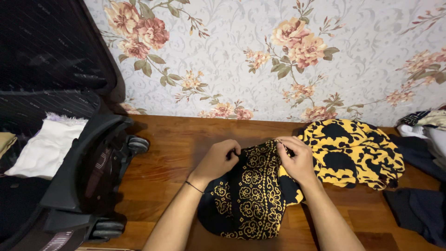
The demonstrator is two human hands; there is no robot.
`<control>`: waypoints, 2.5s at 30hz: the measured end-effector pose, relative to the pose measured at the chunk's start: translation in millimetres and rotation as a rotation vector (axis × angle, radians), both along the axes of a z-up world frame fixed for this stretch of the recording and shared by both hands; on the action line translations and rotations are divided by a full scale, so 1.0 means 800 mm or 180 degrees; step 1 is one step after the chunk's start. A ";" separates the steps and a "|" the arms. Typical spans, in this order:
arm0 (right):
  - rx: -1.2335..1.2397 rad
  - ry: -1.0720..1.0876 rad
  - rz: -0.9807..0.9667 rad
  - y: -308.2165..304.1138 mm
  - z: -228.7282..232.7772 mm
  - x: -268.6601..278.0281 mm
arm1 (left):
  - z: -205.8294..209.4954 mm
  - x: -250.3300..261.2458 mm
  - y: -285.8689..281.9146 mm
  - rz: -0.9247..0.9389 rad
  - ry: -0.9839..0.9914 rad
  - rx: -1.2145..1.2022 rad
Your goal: The person folds a yellow and black patterned garment by hand on a wooden surface. They align the edges, smooth the fabric, and manipulate the item into a flat, folded rectangular shape.
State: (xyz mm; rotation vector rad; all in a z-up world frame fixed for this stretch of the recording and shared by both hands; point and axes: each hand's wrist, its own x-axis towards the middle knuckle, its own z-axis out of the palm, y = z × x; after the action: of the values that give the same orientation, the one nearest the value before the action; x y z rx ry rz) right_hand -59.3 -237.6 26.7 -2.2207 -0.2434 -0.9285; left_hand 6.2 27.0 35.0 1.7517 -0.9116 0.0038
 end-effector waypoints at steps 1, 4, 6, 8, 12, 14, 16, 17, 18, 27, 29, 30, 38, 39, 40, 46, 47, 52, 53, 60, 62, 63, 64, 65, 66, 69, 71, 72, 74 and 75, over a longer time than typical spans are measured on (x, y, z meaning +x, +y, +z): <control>0.0017 -0.0012 -0.0030 0.000 0.000 0.000 | 0.001 -0.001 0.000 0.0011 -0.0149 -0.0006; 0.0002 -0.0083 -0.0068 0.001 0.000 0.001 | 0.010 -0.007 0.001 0.0004 -0.0528 -0.0067; -0.0011 -0.0079 -0.0006 0.002 0.000 0.000 | 0.021 -0.013 0.002 -0.0050 -0.0697 -0.0166; -0.0046 -0.0054 0.0069 0.004 0.001 0.000 | 0.031 -0.020 0.004 -0.0067 -0.0261 0.0160; -0.0089 -0.0010 0.0189 0.006 0.002 0.000 | 0.038 -0.026 0.002 -0.0064 -0.0453 0.0477; -0.0071 0.0014 0.0176 0.006 0.002 0.000 | 0.032 -0.024 0.002 -0.0158 -0.0572 0.0434; -0.0054 0.0064 0.0123 0.006 0.002 -0.001 | 0.022 -0.019 0.000 -0.0166 -0.0512 0.0435; -0.0038 0.0044 0.0117 0.005 0.002 -0.001 | 0.016 -0.016 -0.002 -0.0126 -0.0395 0.0457; -0.0023 0.0026 0.0113 0.005 0.001 -0.001 | 0.009 -0.012 -0.003 -0.0084 -0.0275 0.0479; 0.0077 0.0305 -0.0126 -0.003 0.000 0.000 | -0.015 0.014 0.004 0.0390 -0.0657 0.0206; -0.0135 0.0634 0.0212 0.000 0.008 0.001 | -0.008 0.033 0.026 0.1379 -0.1006 -0.0150; -0.0376 0.0760 0.0543 0.006 0.010 0.000 | -0.007 0.041 0.035 0.1685 -0.1189 -0.0279; -0.0444 0.1448 0.0896 0.031 0.040 -0.021 | -0.010 0.077 0.105 0.2902 -0.1533 -0.0532; -0.0418 0.1294 0.0820 0.024 0.044 -0.020 | -0.010 0.078 0.108 0.2959 -0.1495 -0.0527; -0.0383 0.1140 0.0729 0.018 0.045 -0.021 | -0.010 0.079 0.106 0.3000 -0.1460 -0.0520; -0.0199 0.1345 0.0438 -0.009 0.045 -0.019 | -0.004 0.072 0.094 0.2689 -0.1773 -0.0272; -0.0297 0.1415 0.0409 -0.012 0.044 -0.020 | -0.004 0.072 0.094 0.2705 -0.1777 -0.0325; -0.1008 0.1553 0.0276 -0.004 0.037 -0.015 | -0.006 0.075 0.100 0.2820 -0.1823 -0.0530; -0.1010 0.1661 0.0109 -0.004 0.036 -0.014 | -0.006 0.075 0.102 0.2865 -0.1848 -0.0493; -0.0495 -0.0068 -0.0806 -0.010 0.021 -0.008 | -0.001 0.069 0.101 0.2763 -0.1935 -0.0469; -0.0518 -0.0349 -0.0891 -0.012 0.015 -0.006 | 0.000 0.068 0.098 0.2732 -0.1882 -0.0480; -0.0540 -0.0254 -0.0869 -0.014 0.012 -0.004 | 0.000 0.068 0.096 0.2746 -0.1845 -0.0482; -0.0562 -0.0160 -0.0834 -0.016 0.010 -0.002 | 0.000 0.067 0.097 0.2772 -0.1809 -0.0480; -0.0631 -0.0009 -0.0795 -0.016 0.006 0.001 | 0.000 0.067 0.098 0.2770 -0.1669 -0.0519; -0.0700 0.0142 -0.0755 -0.015 0.002 0.004 | 0.001 0.067 0.099 0.2766 -0.1529 -0.0557; -0.0775 0.0433 -0.0704 -0.016 -0.007 0.008 | 0.001 0.069 0.099 0.2728 -0.1431 -0.0675; -0.0644 0.0542 -0.0748 -0.019 -0.009 0.010 | 0.001 0.069 0.099 0.2678 -0.1515 -0.0724; -0.0508 0.0585 -0.0800 -0.021 -0.009 0.010 | 0.001 0.069 0.098 0.2640 -0.1576 -0.0730; -0.0410 0.0427 -0.0924 -0.021 -0.010 0.010 | 0.000 0.066 0.095 0.2566 -0.1602 -0.0725; -0.0448 0.0225 -0.0993 -0.023 -0.010 0.009 | -0.001 0.064 0.093 0.2532 -0.1568 -0.0715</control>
State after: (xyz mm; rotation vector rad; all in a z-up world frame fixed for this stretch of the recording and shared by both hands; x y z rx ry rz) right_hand -52.2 -256.0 19.0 -2.4626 0.0764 -1.0194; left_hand 57.1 101.1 34.6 1.8174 -0.4611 1.0486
